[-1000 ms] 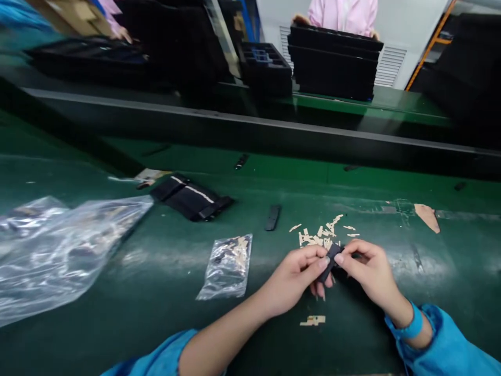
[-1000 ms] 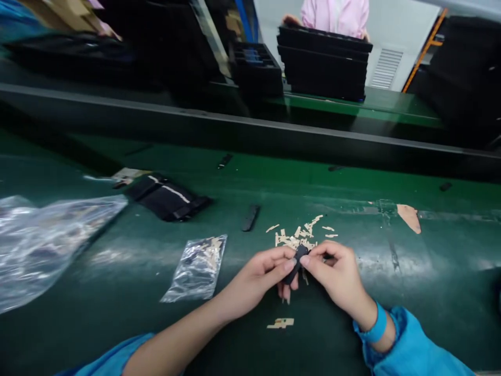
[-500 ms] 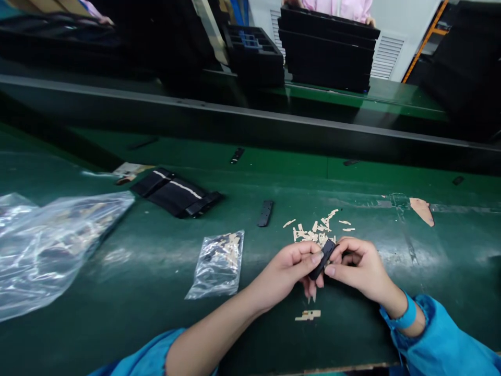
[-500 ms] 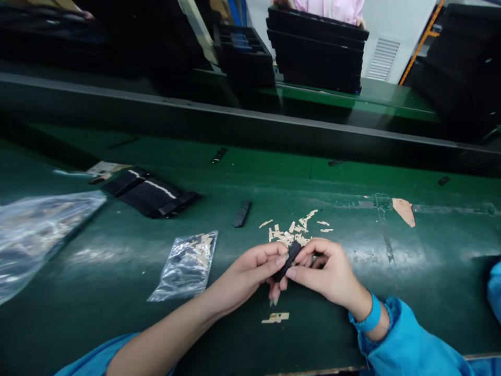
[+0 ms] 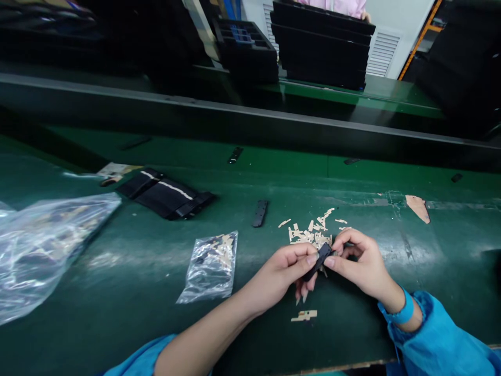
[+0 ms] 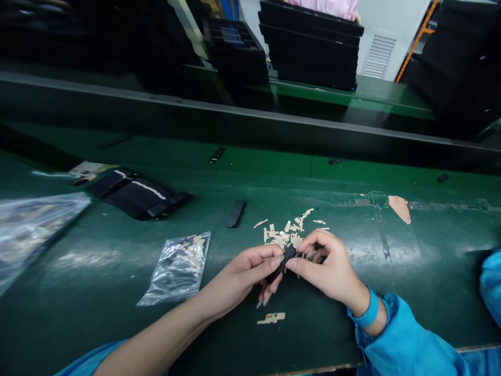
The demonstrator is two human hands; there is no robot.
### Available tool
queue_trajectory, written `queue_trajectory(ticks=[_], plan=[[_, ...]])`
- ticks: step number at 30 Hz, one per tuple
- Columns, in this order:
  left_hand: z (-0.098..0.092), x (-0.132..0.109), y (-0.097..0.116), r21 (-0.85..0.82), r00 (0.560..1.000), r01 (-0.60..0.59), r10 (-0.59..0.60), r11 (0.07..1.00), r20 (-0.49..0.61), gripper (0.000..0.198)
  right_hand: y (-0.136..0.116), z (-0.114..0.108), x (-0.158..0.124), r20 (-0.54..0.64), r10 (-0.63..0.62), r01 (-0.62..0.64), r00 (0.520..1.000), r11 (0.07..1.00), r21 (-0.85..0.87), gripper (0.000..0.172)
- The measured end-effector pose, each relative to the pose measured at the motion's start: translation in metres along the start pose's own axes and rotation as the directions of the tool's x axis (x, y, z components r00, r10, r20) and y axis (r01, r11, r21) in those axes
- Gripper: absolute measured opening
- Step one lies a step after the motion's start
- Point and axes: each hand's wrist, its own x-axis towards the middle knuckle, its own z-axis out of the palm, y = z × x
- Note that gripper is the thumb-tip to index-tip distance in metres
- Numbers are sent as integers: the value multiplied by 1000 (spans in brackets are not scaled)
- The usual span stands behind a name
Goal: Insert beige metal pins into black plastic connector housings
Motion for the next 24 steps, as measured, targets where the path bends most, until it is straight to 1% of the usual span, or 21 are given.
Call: queue_trajectory(ticks=[3, 6, 9, 14, 24], plan=[[-1, -1, 0, 13, 1000, -1, 2, 1000, -10, 49, -6, -5, 1, -46, -96, 95, 994, 995, -34, 16], [-1, -2, 0, 21, 1000, 1, -1, 1000, -8, 49, -9, -7, 1, -44, -118, 115, 992, 992, -54, 11], [0, -3, 0, 24, 1000, 3, -3, 1000, -3, 48, -10, -6, 1, -43, -113, 110, 993, 991, -74, 10], [-1, -2, -1, 29, 1000, 4, -4, 1000, 2, 46, -11, -6, 2, -43, -84, 81, 995, 993, -87, 14], [-1, -5, -1, 38, 999, 16, -17, 999, 27, 46, -9, -8, 2, -21, -43, 42, 999, 998, -42, 17]])
